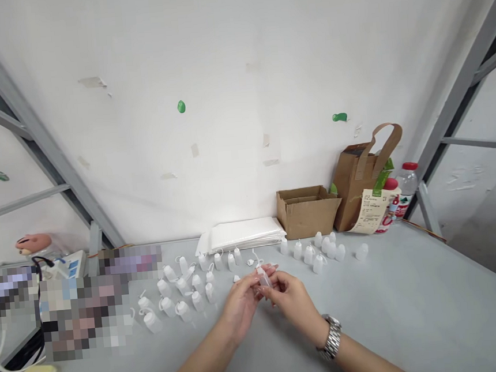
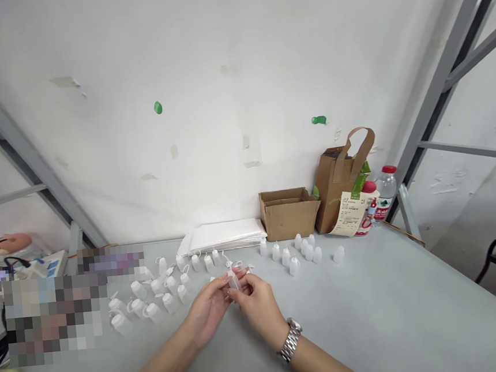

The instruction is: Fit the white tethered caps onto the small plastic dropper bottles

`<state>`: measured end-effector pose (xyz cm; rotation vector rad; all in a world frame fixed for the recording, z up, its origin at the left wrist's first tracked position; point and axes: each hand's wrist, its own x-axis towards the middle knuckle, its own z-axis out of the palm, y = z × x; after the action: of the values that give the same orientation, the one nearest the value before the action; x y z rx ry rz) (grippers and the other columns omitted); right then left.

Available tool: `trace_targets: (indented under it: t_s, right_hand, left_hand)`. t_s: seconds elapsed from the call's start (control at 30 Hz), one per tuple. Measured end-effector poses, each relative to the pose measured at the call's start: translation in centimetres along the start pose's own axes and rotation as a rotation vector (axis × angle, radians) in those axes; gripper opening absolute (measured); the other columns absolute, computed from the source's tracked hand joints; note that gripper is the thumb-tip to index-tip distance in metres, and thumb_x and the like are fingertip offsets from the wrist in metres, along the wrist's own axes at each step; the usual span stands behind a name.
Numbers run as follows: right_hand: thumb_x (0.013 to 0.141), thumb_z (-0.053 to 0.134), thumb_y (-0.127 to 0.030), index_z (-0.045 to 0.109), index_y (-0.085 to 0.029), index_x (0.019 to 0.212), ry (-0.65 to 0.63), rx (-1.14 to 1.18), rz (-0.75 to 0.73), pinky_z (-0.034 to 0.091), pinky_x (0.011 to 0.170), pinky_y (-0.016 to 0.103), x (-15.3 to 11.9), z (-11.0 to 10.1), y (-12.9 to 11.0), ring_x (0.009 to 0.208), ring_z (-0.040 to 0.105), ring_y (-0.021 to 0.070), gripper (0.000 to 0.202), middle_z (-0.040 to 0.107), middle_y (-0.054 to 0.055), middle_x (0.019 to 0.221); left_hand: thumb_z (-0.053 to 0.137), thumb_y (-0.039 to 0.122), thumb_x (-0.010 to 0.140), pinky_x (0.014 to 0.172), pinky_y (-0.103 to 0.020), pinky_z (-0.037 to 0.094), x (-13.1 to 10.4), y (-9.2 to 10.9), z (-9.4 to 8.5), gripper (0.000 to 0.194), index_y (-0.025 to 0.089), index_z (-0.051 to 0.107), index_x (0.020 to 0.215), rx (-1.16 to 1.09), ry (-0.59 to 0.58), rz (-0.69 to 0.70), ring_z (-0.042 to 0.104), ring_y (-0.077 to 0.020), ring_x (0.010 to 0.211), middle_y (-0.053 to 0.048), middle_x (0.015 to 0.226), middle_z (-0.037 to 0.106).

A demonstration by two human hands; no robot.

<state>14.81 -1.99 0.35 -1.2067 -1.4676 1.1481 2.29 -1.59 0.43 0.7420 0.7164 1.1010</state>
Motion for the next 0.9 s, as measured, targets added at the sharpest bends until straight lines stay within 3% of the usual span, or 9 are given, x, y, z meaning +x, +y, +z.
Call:
trace_targets:
  t_s: [0.27,0.43,0.57,0.9]
  right_hand:
    - [0.059,0.07,-0.05,0.057,-0.016,0.058,-0.064,0.204,0.115,0.033,0.045,0.024,0.59,-0.24,-0.41,0.042,0.043,0.0096,0.037,0.05,-0.004,0.045]
    - [0.06,0.071,-0.048,0.059,-0.015,0.058,-0.152,0.337,0.133,0.033,0.047,0.023,0.53,-0.6,-0.61,0.043,0.044,0.0083,0.036,0.053,-0.004,0.046]
    - [0.059,0.073,-0.044,0.061,-0.014,0.06,-0.211,0.457,0.168,0.034,0.046,0.022,0.51,-0.69,-0.5,0.044,0.045,0.0073,0.033,0.058,-0.002,0.054]
    - [0.059,0.075,-0.04,0.06,-0.014,0.057,-0.288,0.549,0.175,0.034,0.045,0.021,0.35,-0.72,-0.64,0.044,0.046,0.0069,0.031,0.056,-0.003,0.055]
  left_hand:
    - [0.048,0.024,0.074,0.084,-0.036,0.038,0.24,0.33,-0.37,0.031,0.013,0.067,0.095,-0.075,-0.028,-0.058,0.052,-0.0267,0.107,-0.011,0.11,0.064]
    - [0.045,0.024,0.075,0.079,-0.034,0.039,0.53,0.39,-0.8,0.031,0.013,0.068,0.093,-0.122,-0.083,-0.074,0.056,-0.0226,0.092,-0.01,0.107,0.065]
    - [0.048,0.021,0.073,0.076,-0.031,0.039,0.66,0.49,-0.86,0.028,0.012,0.068,0.09,-0.176,-0.049,-0.115,0.056,-0.0187,0.083,-0.009,0.096,0.067]
    - [0.051,0.017,0.072,0.067,-0.029,0.041,0.51,0.54,-0.74,0.018,0.013,0.066,0.082,-0.275,-0.023,-0.194,0.056,-0.014,0.063,-0.005,0.076,0.067]
